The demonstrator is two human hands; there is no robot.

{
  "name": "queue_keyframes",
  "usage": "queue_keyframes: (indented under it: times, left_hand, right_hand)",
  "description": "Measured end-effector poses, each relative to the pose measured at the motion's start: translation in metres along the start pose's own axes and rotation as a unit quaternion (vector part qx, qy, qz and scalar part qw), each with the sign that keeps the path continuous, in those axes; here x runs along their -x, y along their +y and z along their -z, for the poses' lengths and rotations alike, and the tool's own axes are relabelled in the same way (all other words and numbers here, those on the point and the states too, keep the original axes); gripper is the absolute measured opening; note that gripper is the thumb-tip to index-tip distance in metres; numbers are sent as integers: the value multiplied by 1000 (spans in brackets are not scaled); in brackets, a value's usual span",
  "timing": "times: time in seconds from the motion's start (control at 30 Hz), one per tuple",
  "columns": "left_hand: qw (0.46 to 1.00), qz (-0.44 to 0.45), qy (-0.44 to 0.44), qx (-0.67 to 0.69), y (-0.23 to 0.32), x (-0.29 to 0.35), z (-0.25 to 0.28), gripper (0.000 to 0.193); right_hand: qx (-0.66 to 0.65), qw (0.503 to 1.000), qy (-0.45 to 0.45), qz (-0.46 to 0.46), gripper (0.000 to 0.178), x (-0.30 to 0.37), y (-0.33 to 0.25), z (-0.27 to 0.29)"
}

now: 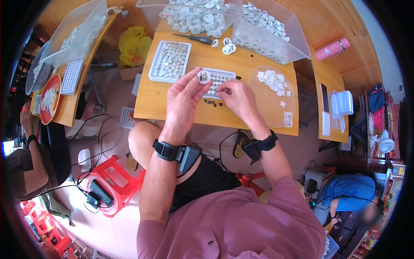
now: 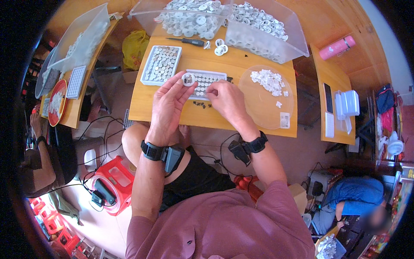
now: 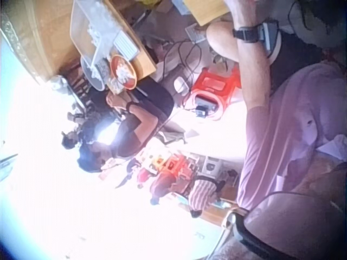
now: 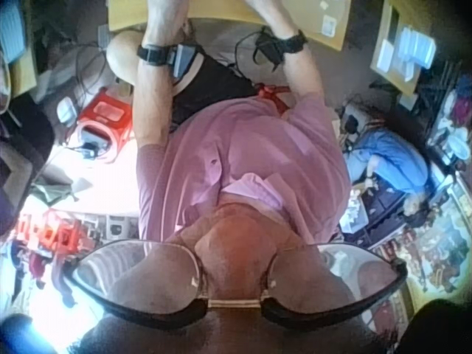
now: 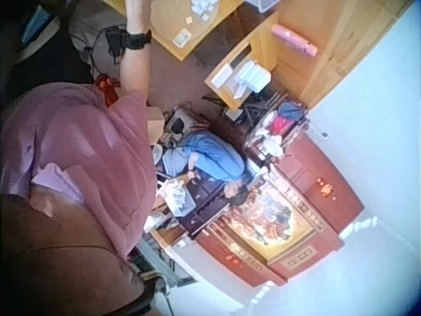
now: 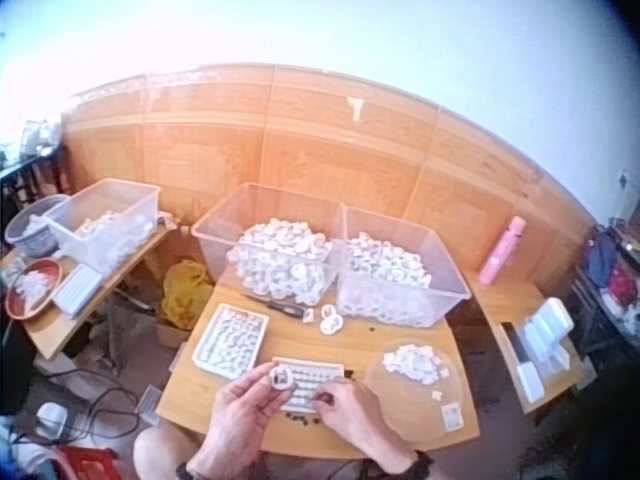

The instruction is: Assembling small plastic components into a circular housing.

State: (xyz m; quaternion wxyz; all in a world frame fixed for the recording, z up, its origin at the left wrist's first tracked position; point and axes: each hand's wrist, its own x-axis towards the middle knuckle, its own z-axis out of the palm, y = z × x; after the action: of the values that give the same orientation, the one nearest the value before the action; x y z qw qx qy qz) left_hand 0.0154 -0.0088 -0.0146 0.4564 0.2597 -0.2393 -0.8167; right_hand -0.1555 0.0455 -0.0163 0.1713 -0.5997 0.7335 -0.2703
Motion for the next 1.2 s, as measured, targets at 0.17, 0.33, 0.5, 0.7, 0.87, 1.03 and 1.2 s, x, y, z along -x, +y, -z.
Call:
queue_keyframes:
  times: [0.17,0.33,0.5,0.7,0.87,1.03,1.2]
  left_hand:
    - [1000,5,-8,-3,-1,0,3,31]
    - [1000,5,-19,-9,-2,1,3,31]
    - [1000,10,-24,-14,-6,-1,4,32]
    - [999,24,-27,-33,-5,1,3,32]
    - [998,44,-33,-19,-6,0,0,34]
    - [999,36,-36,-18,-5,2,1,33]
    - [998,39,-35,-25,-5,1,3,33]
  right_hand:
    - [30,999,-4,16,13,1,-6,0]
    - [10,1000,-8,7,12,1,-4,0]
    - [-41,999,33,3,9,5,-8,8]
    - [-48,970,188,143,8,1,-35,16]
    - [96,905,274,310,13,-7,-32,9]
    - [119,893,266,342,14,-7,-31,3]
    - [102,904,244,336,13,-5,-31,2]
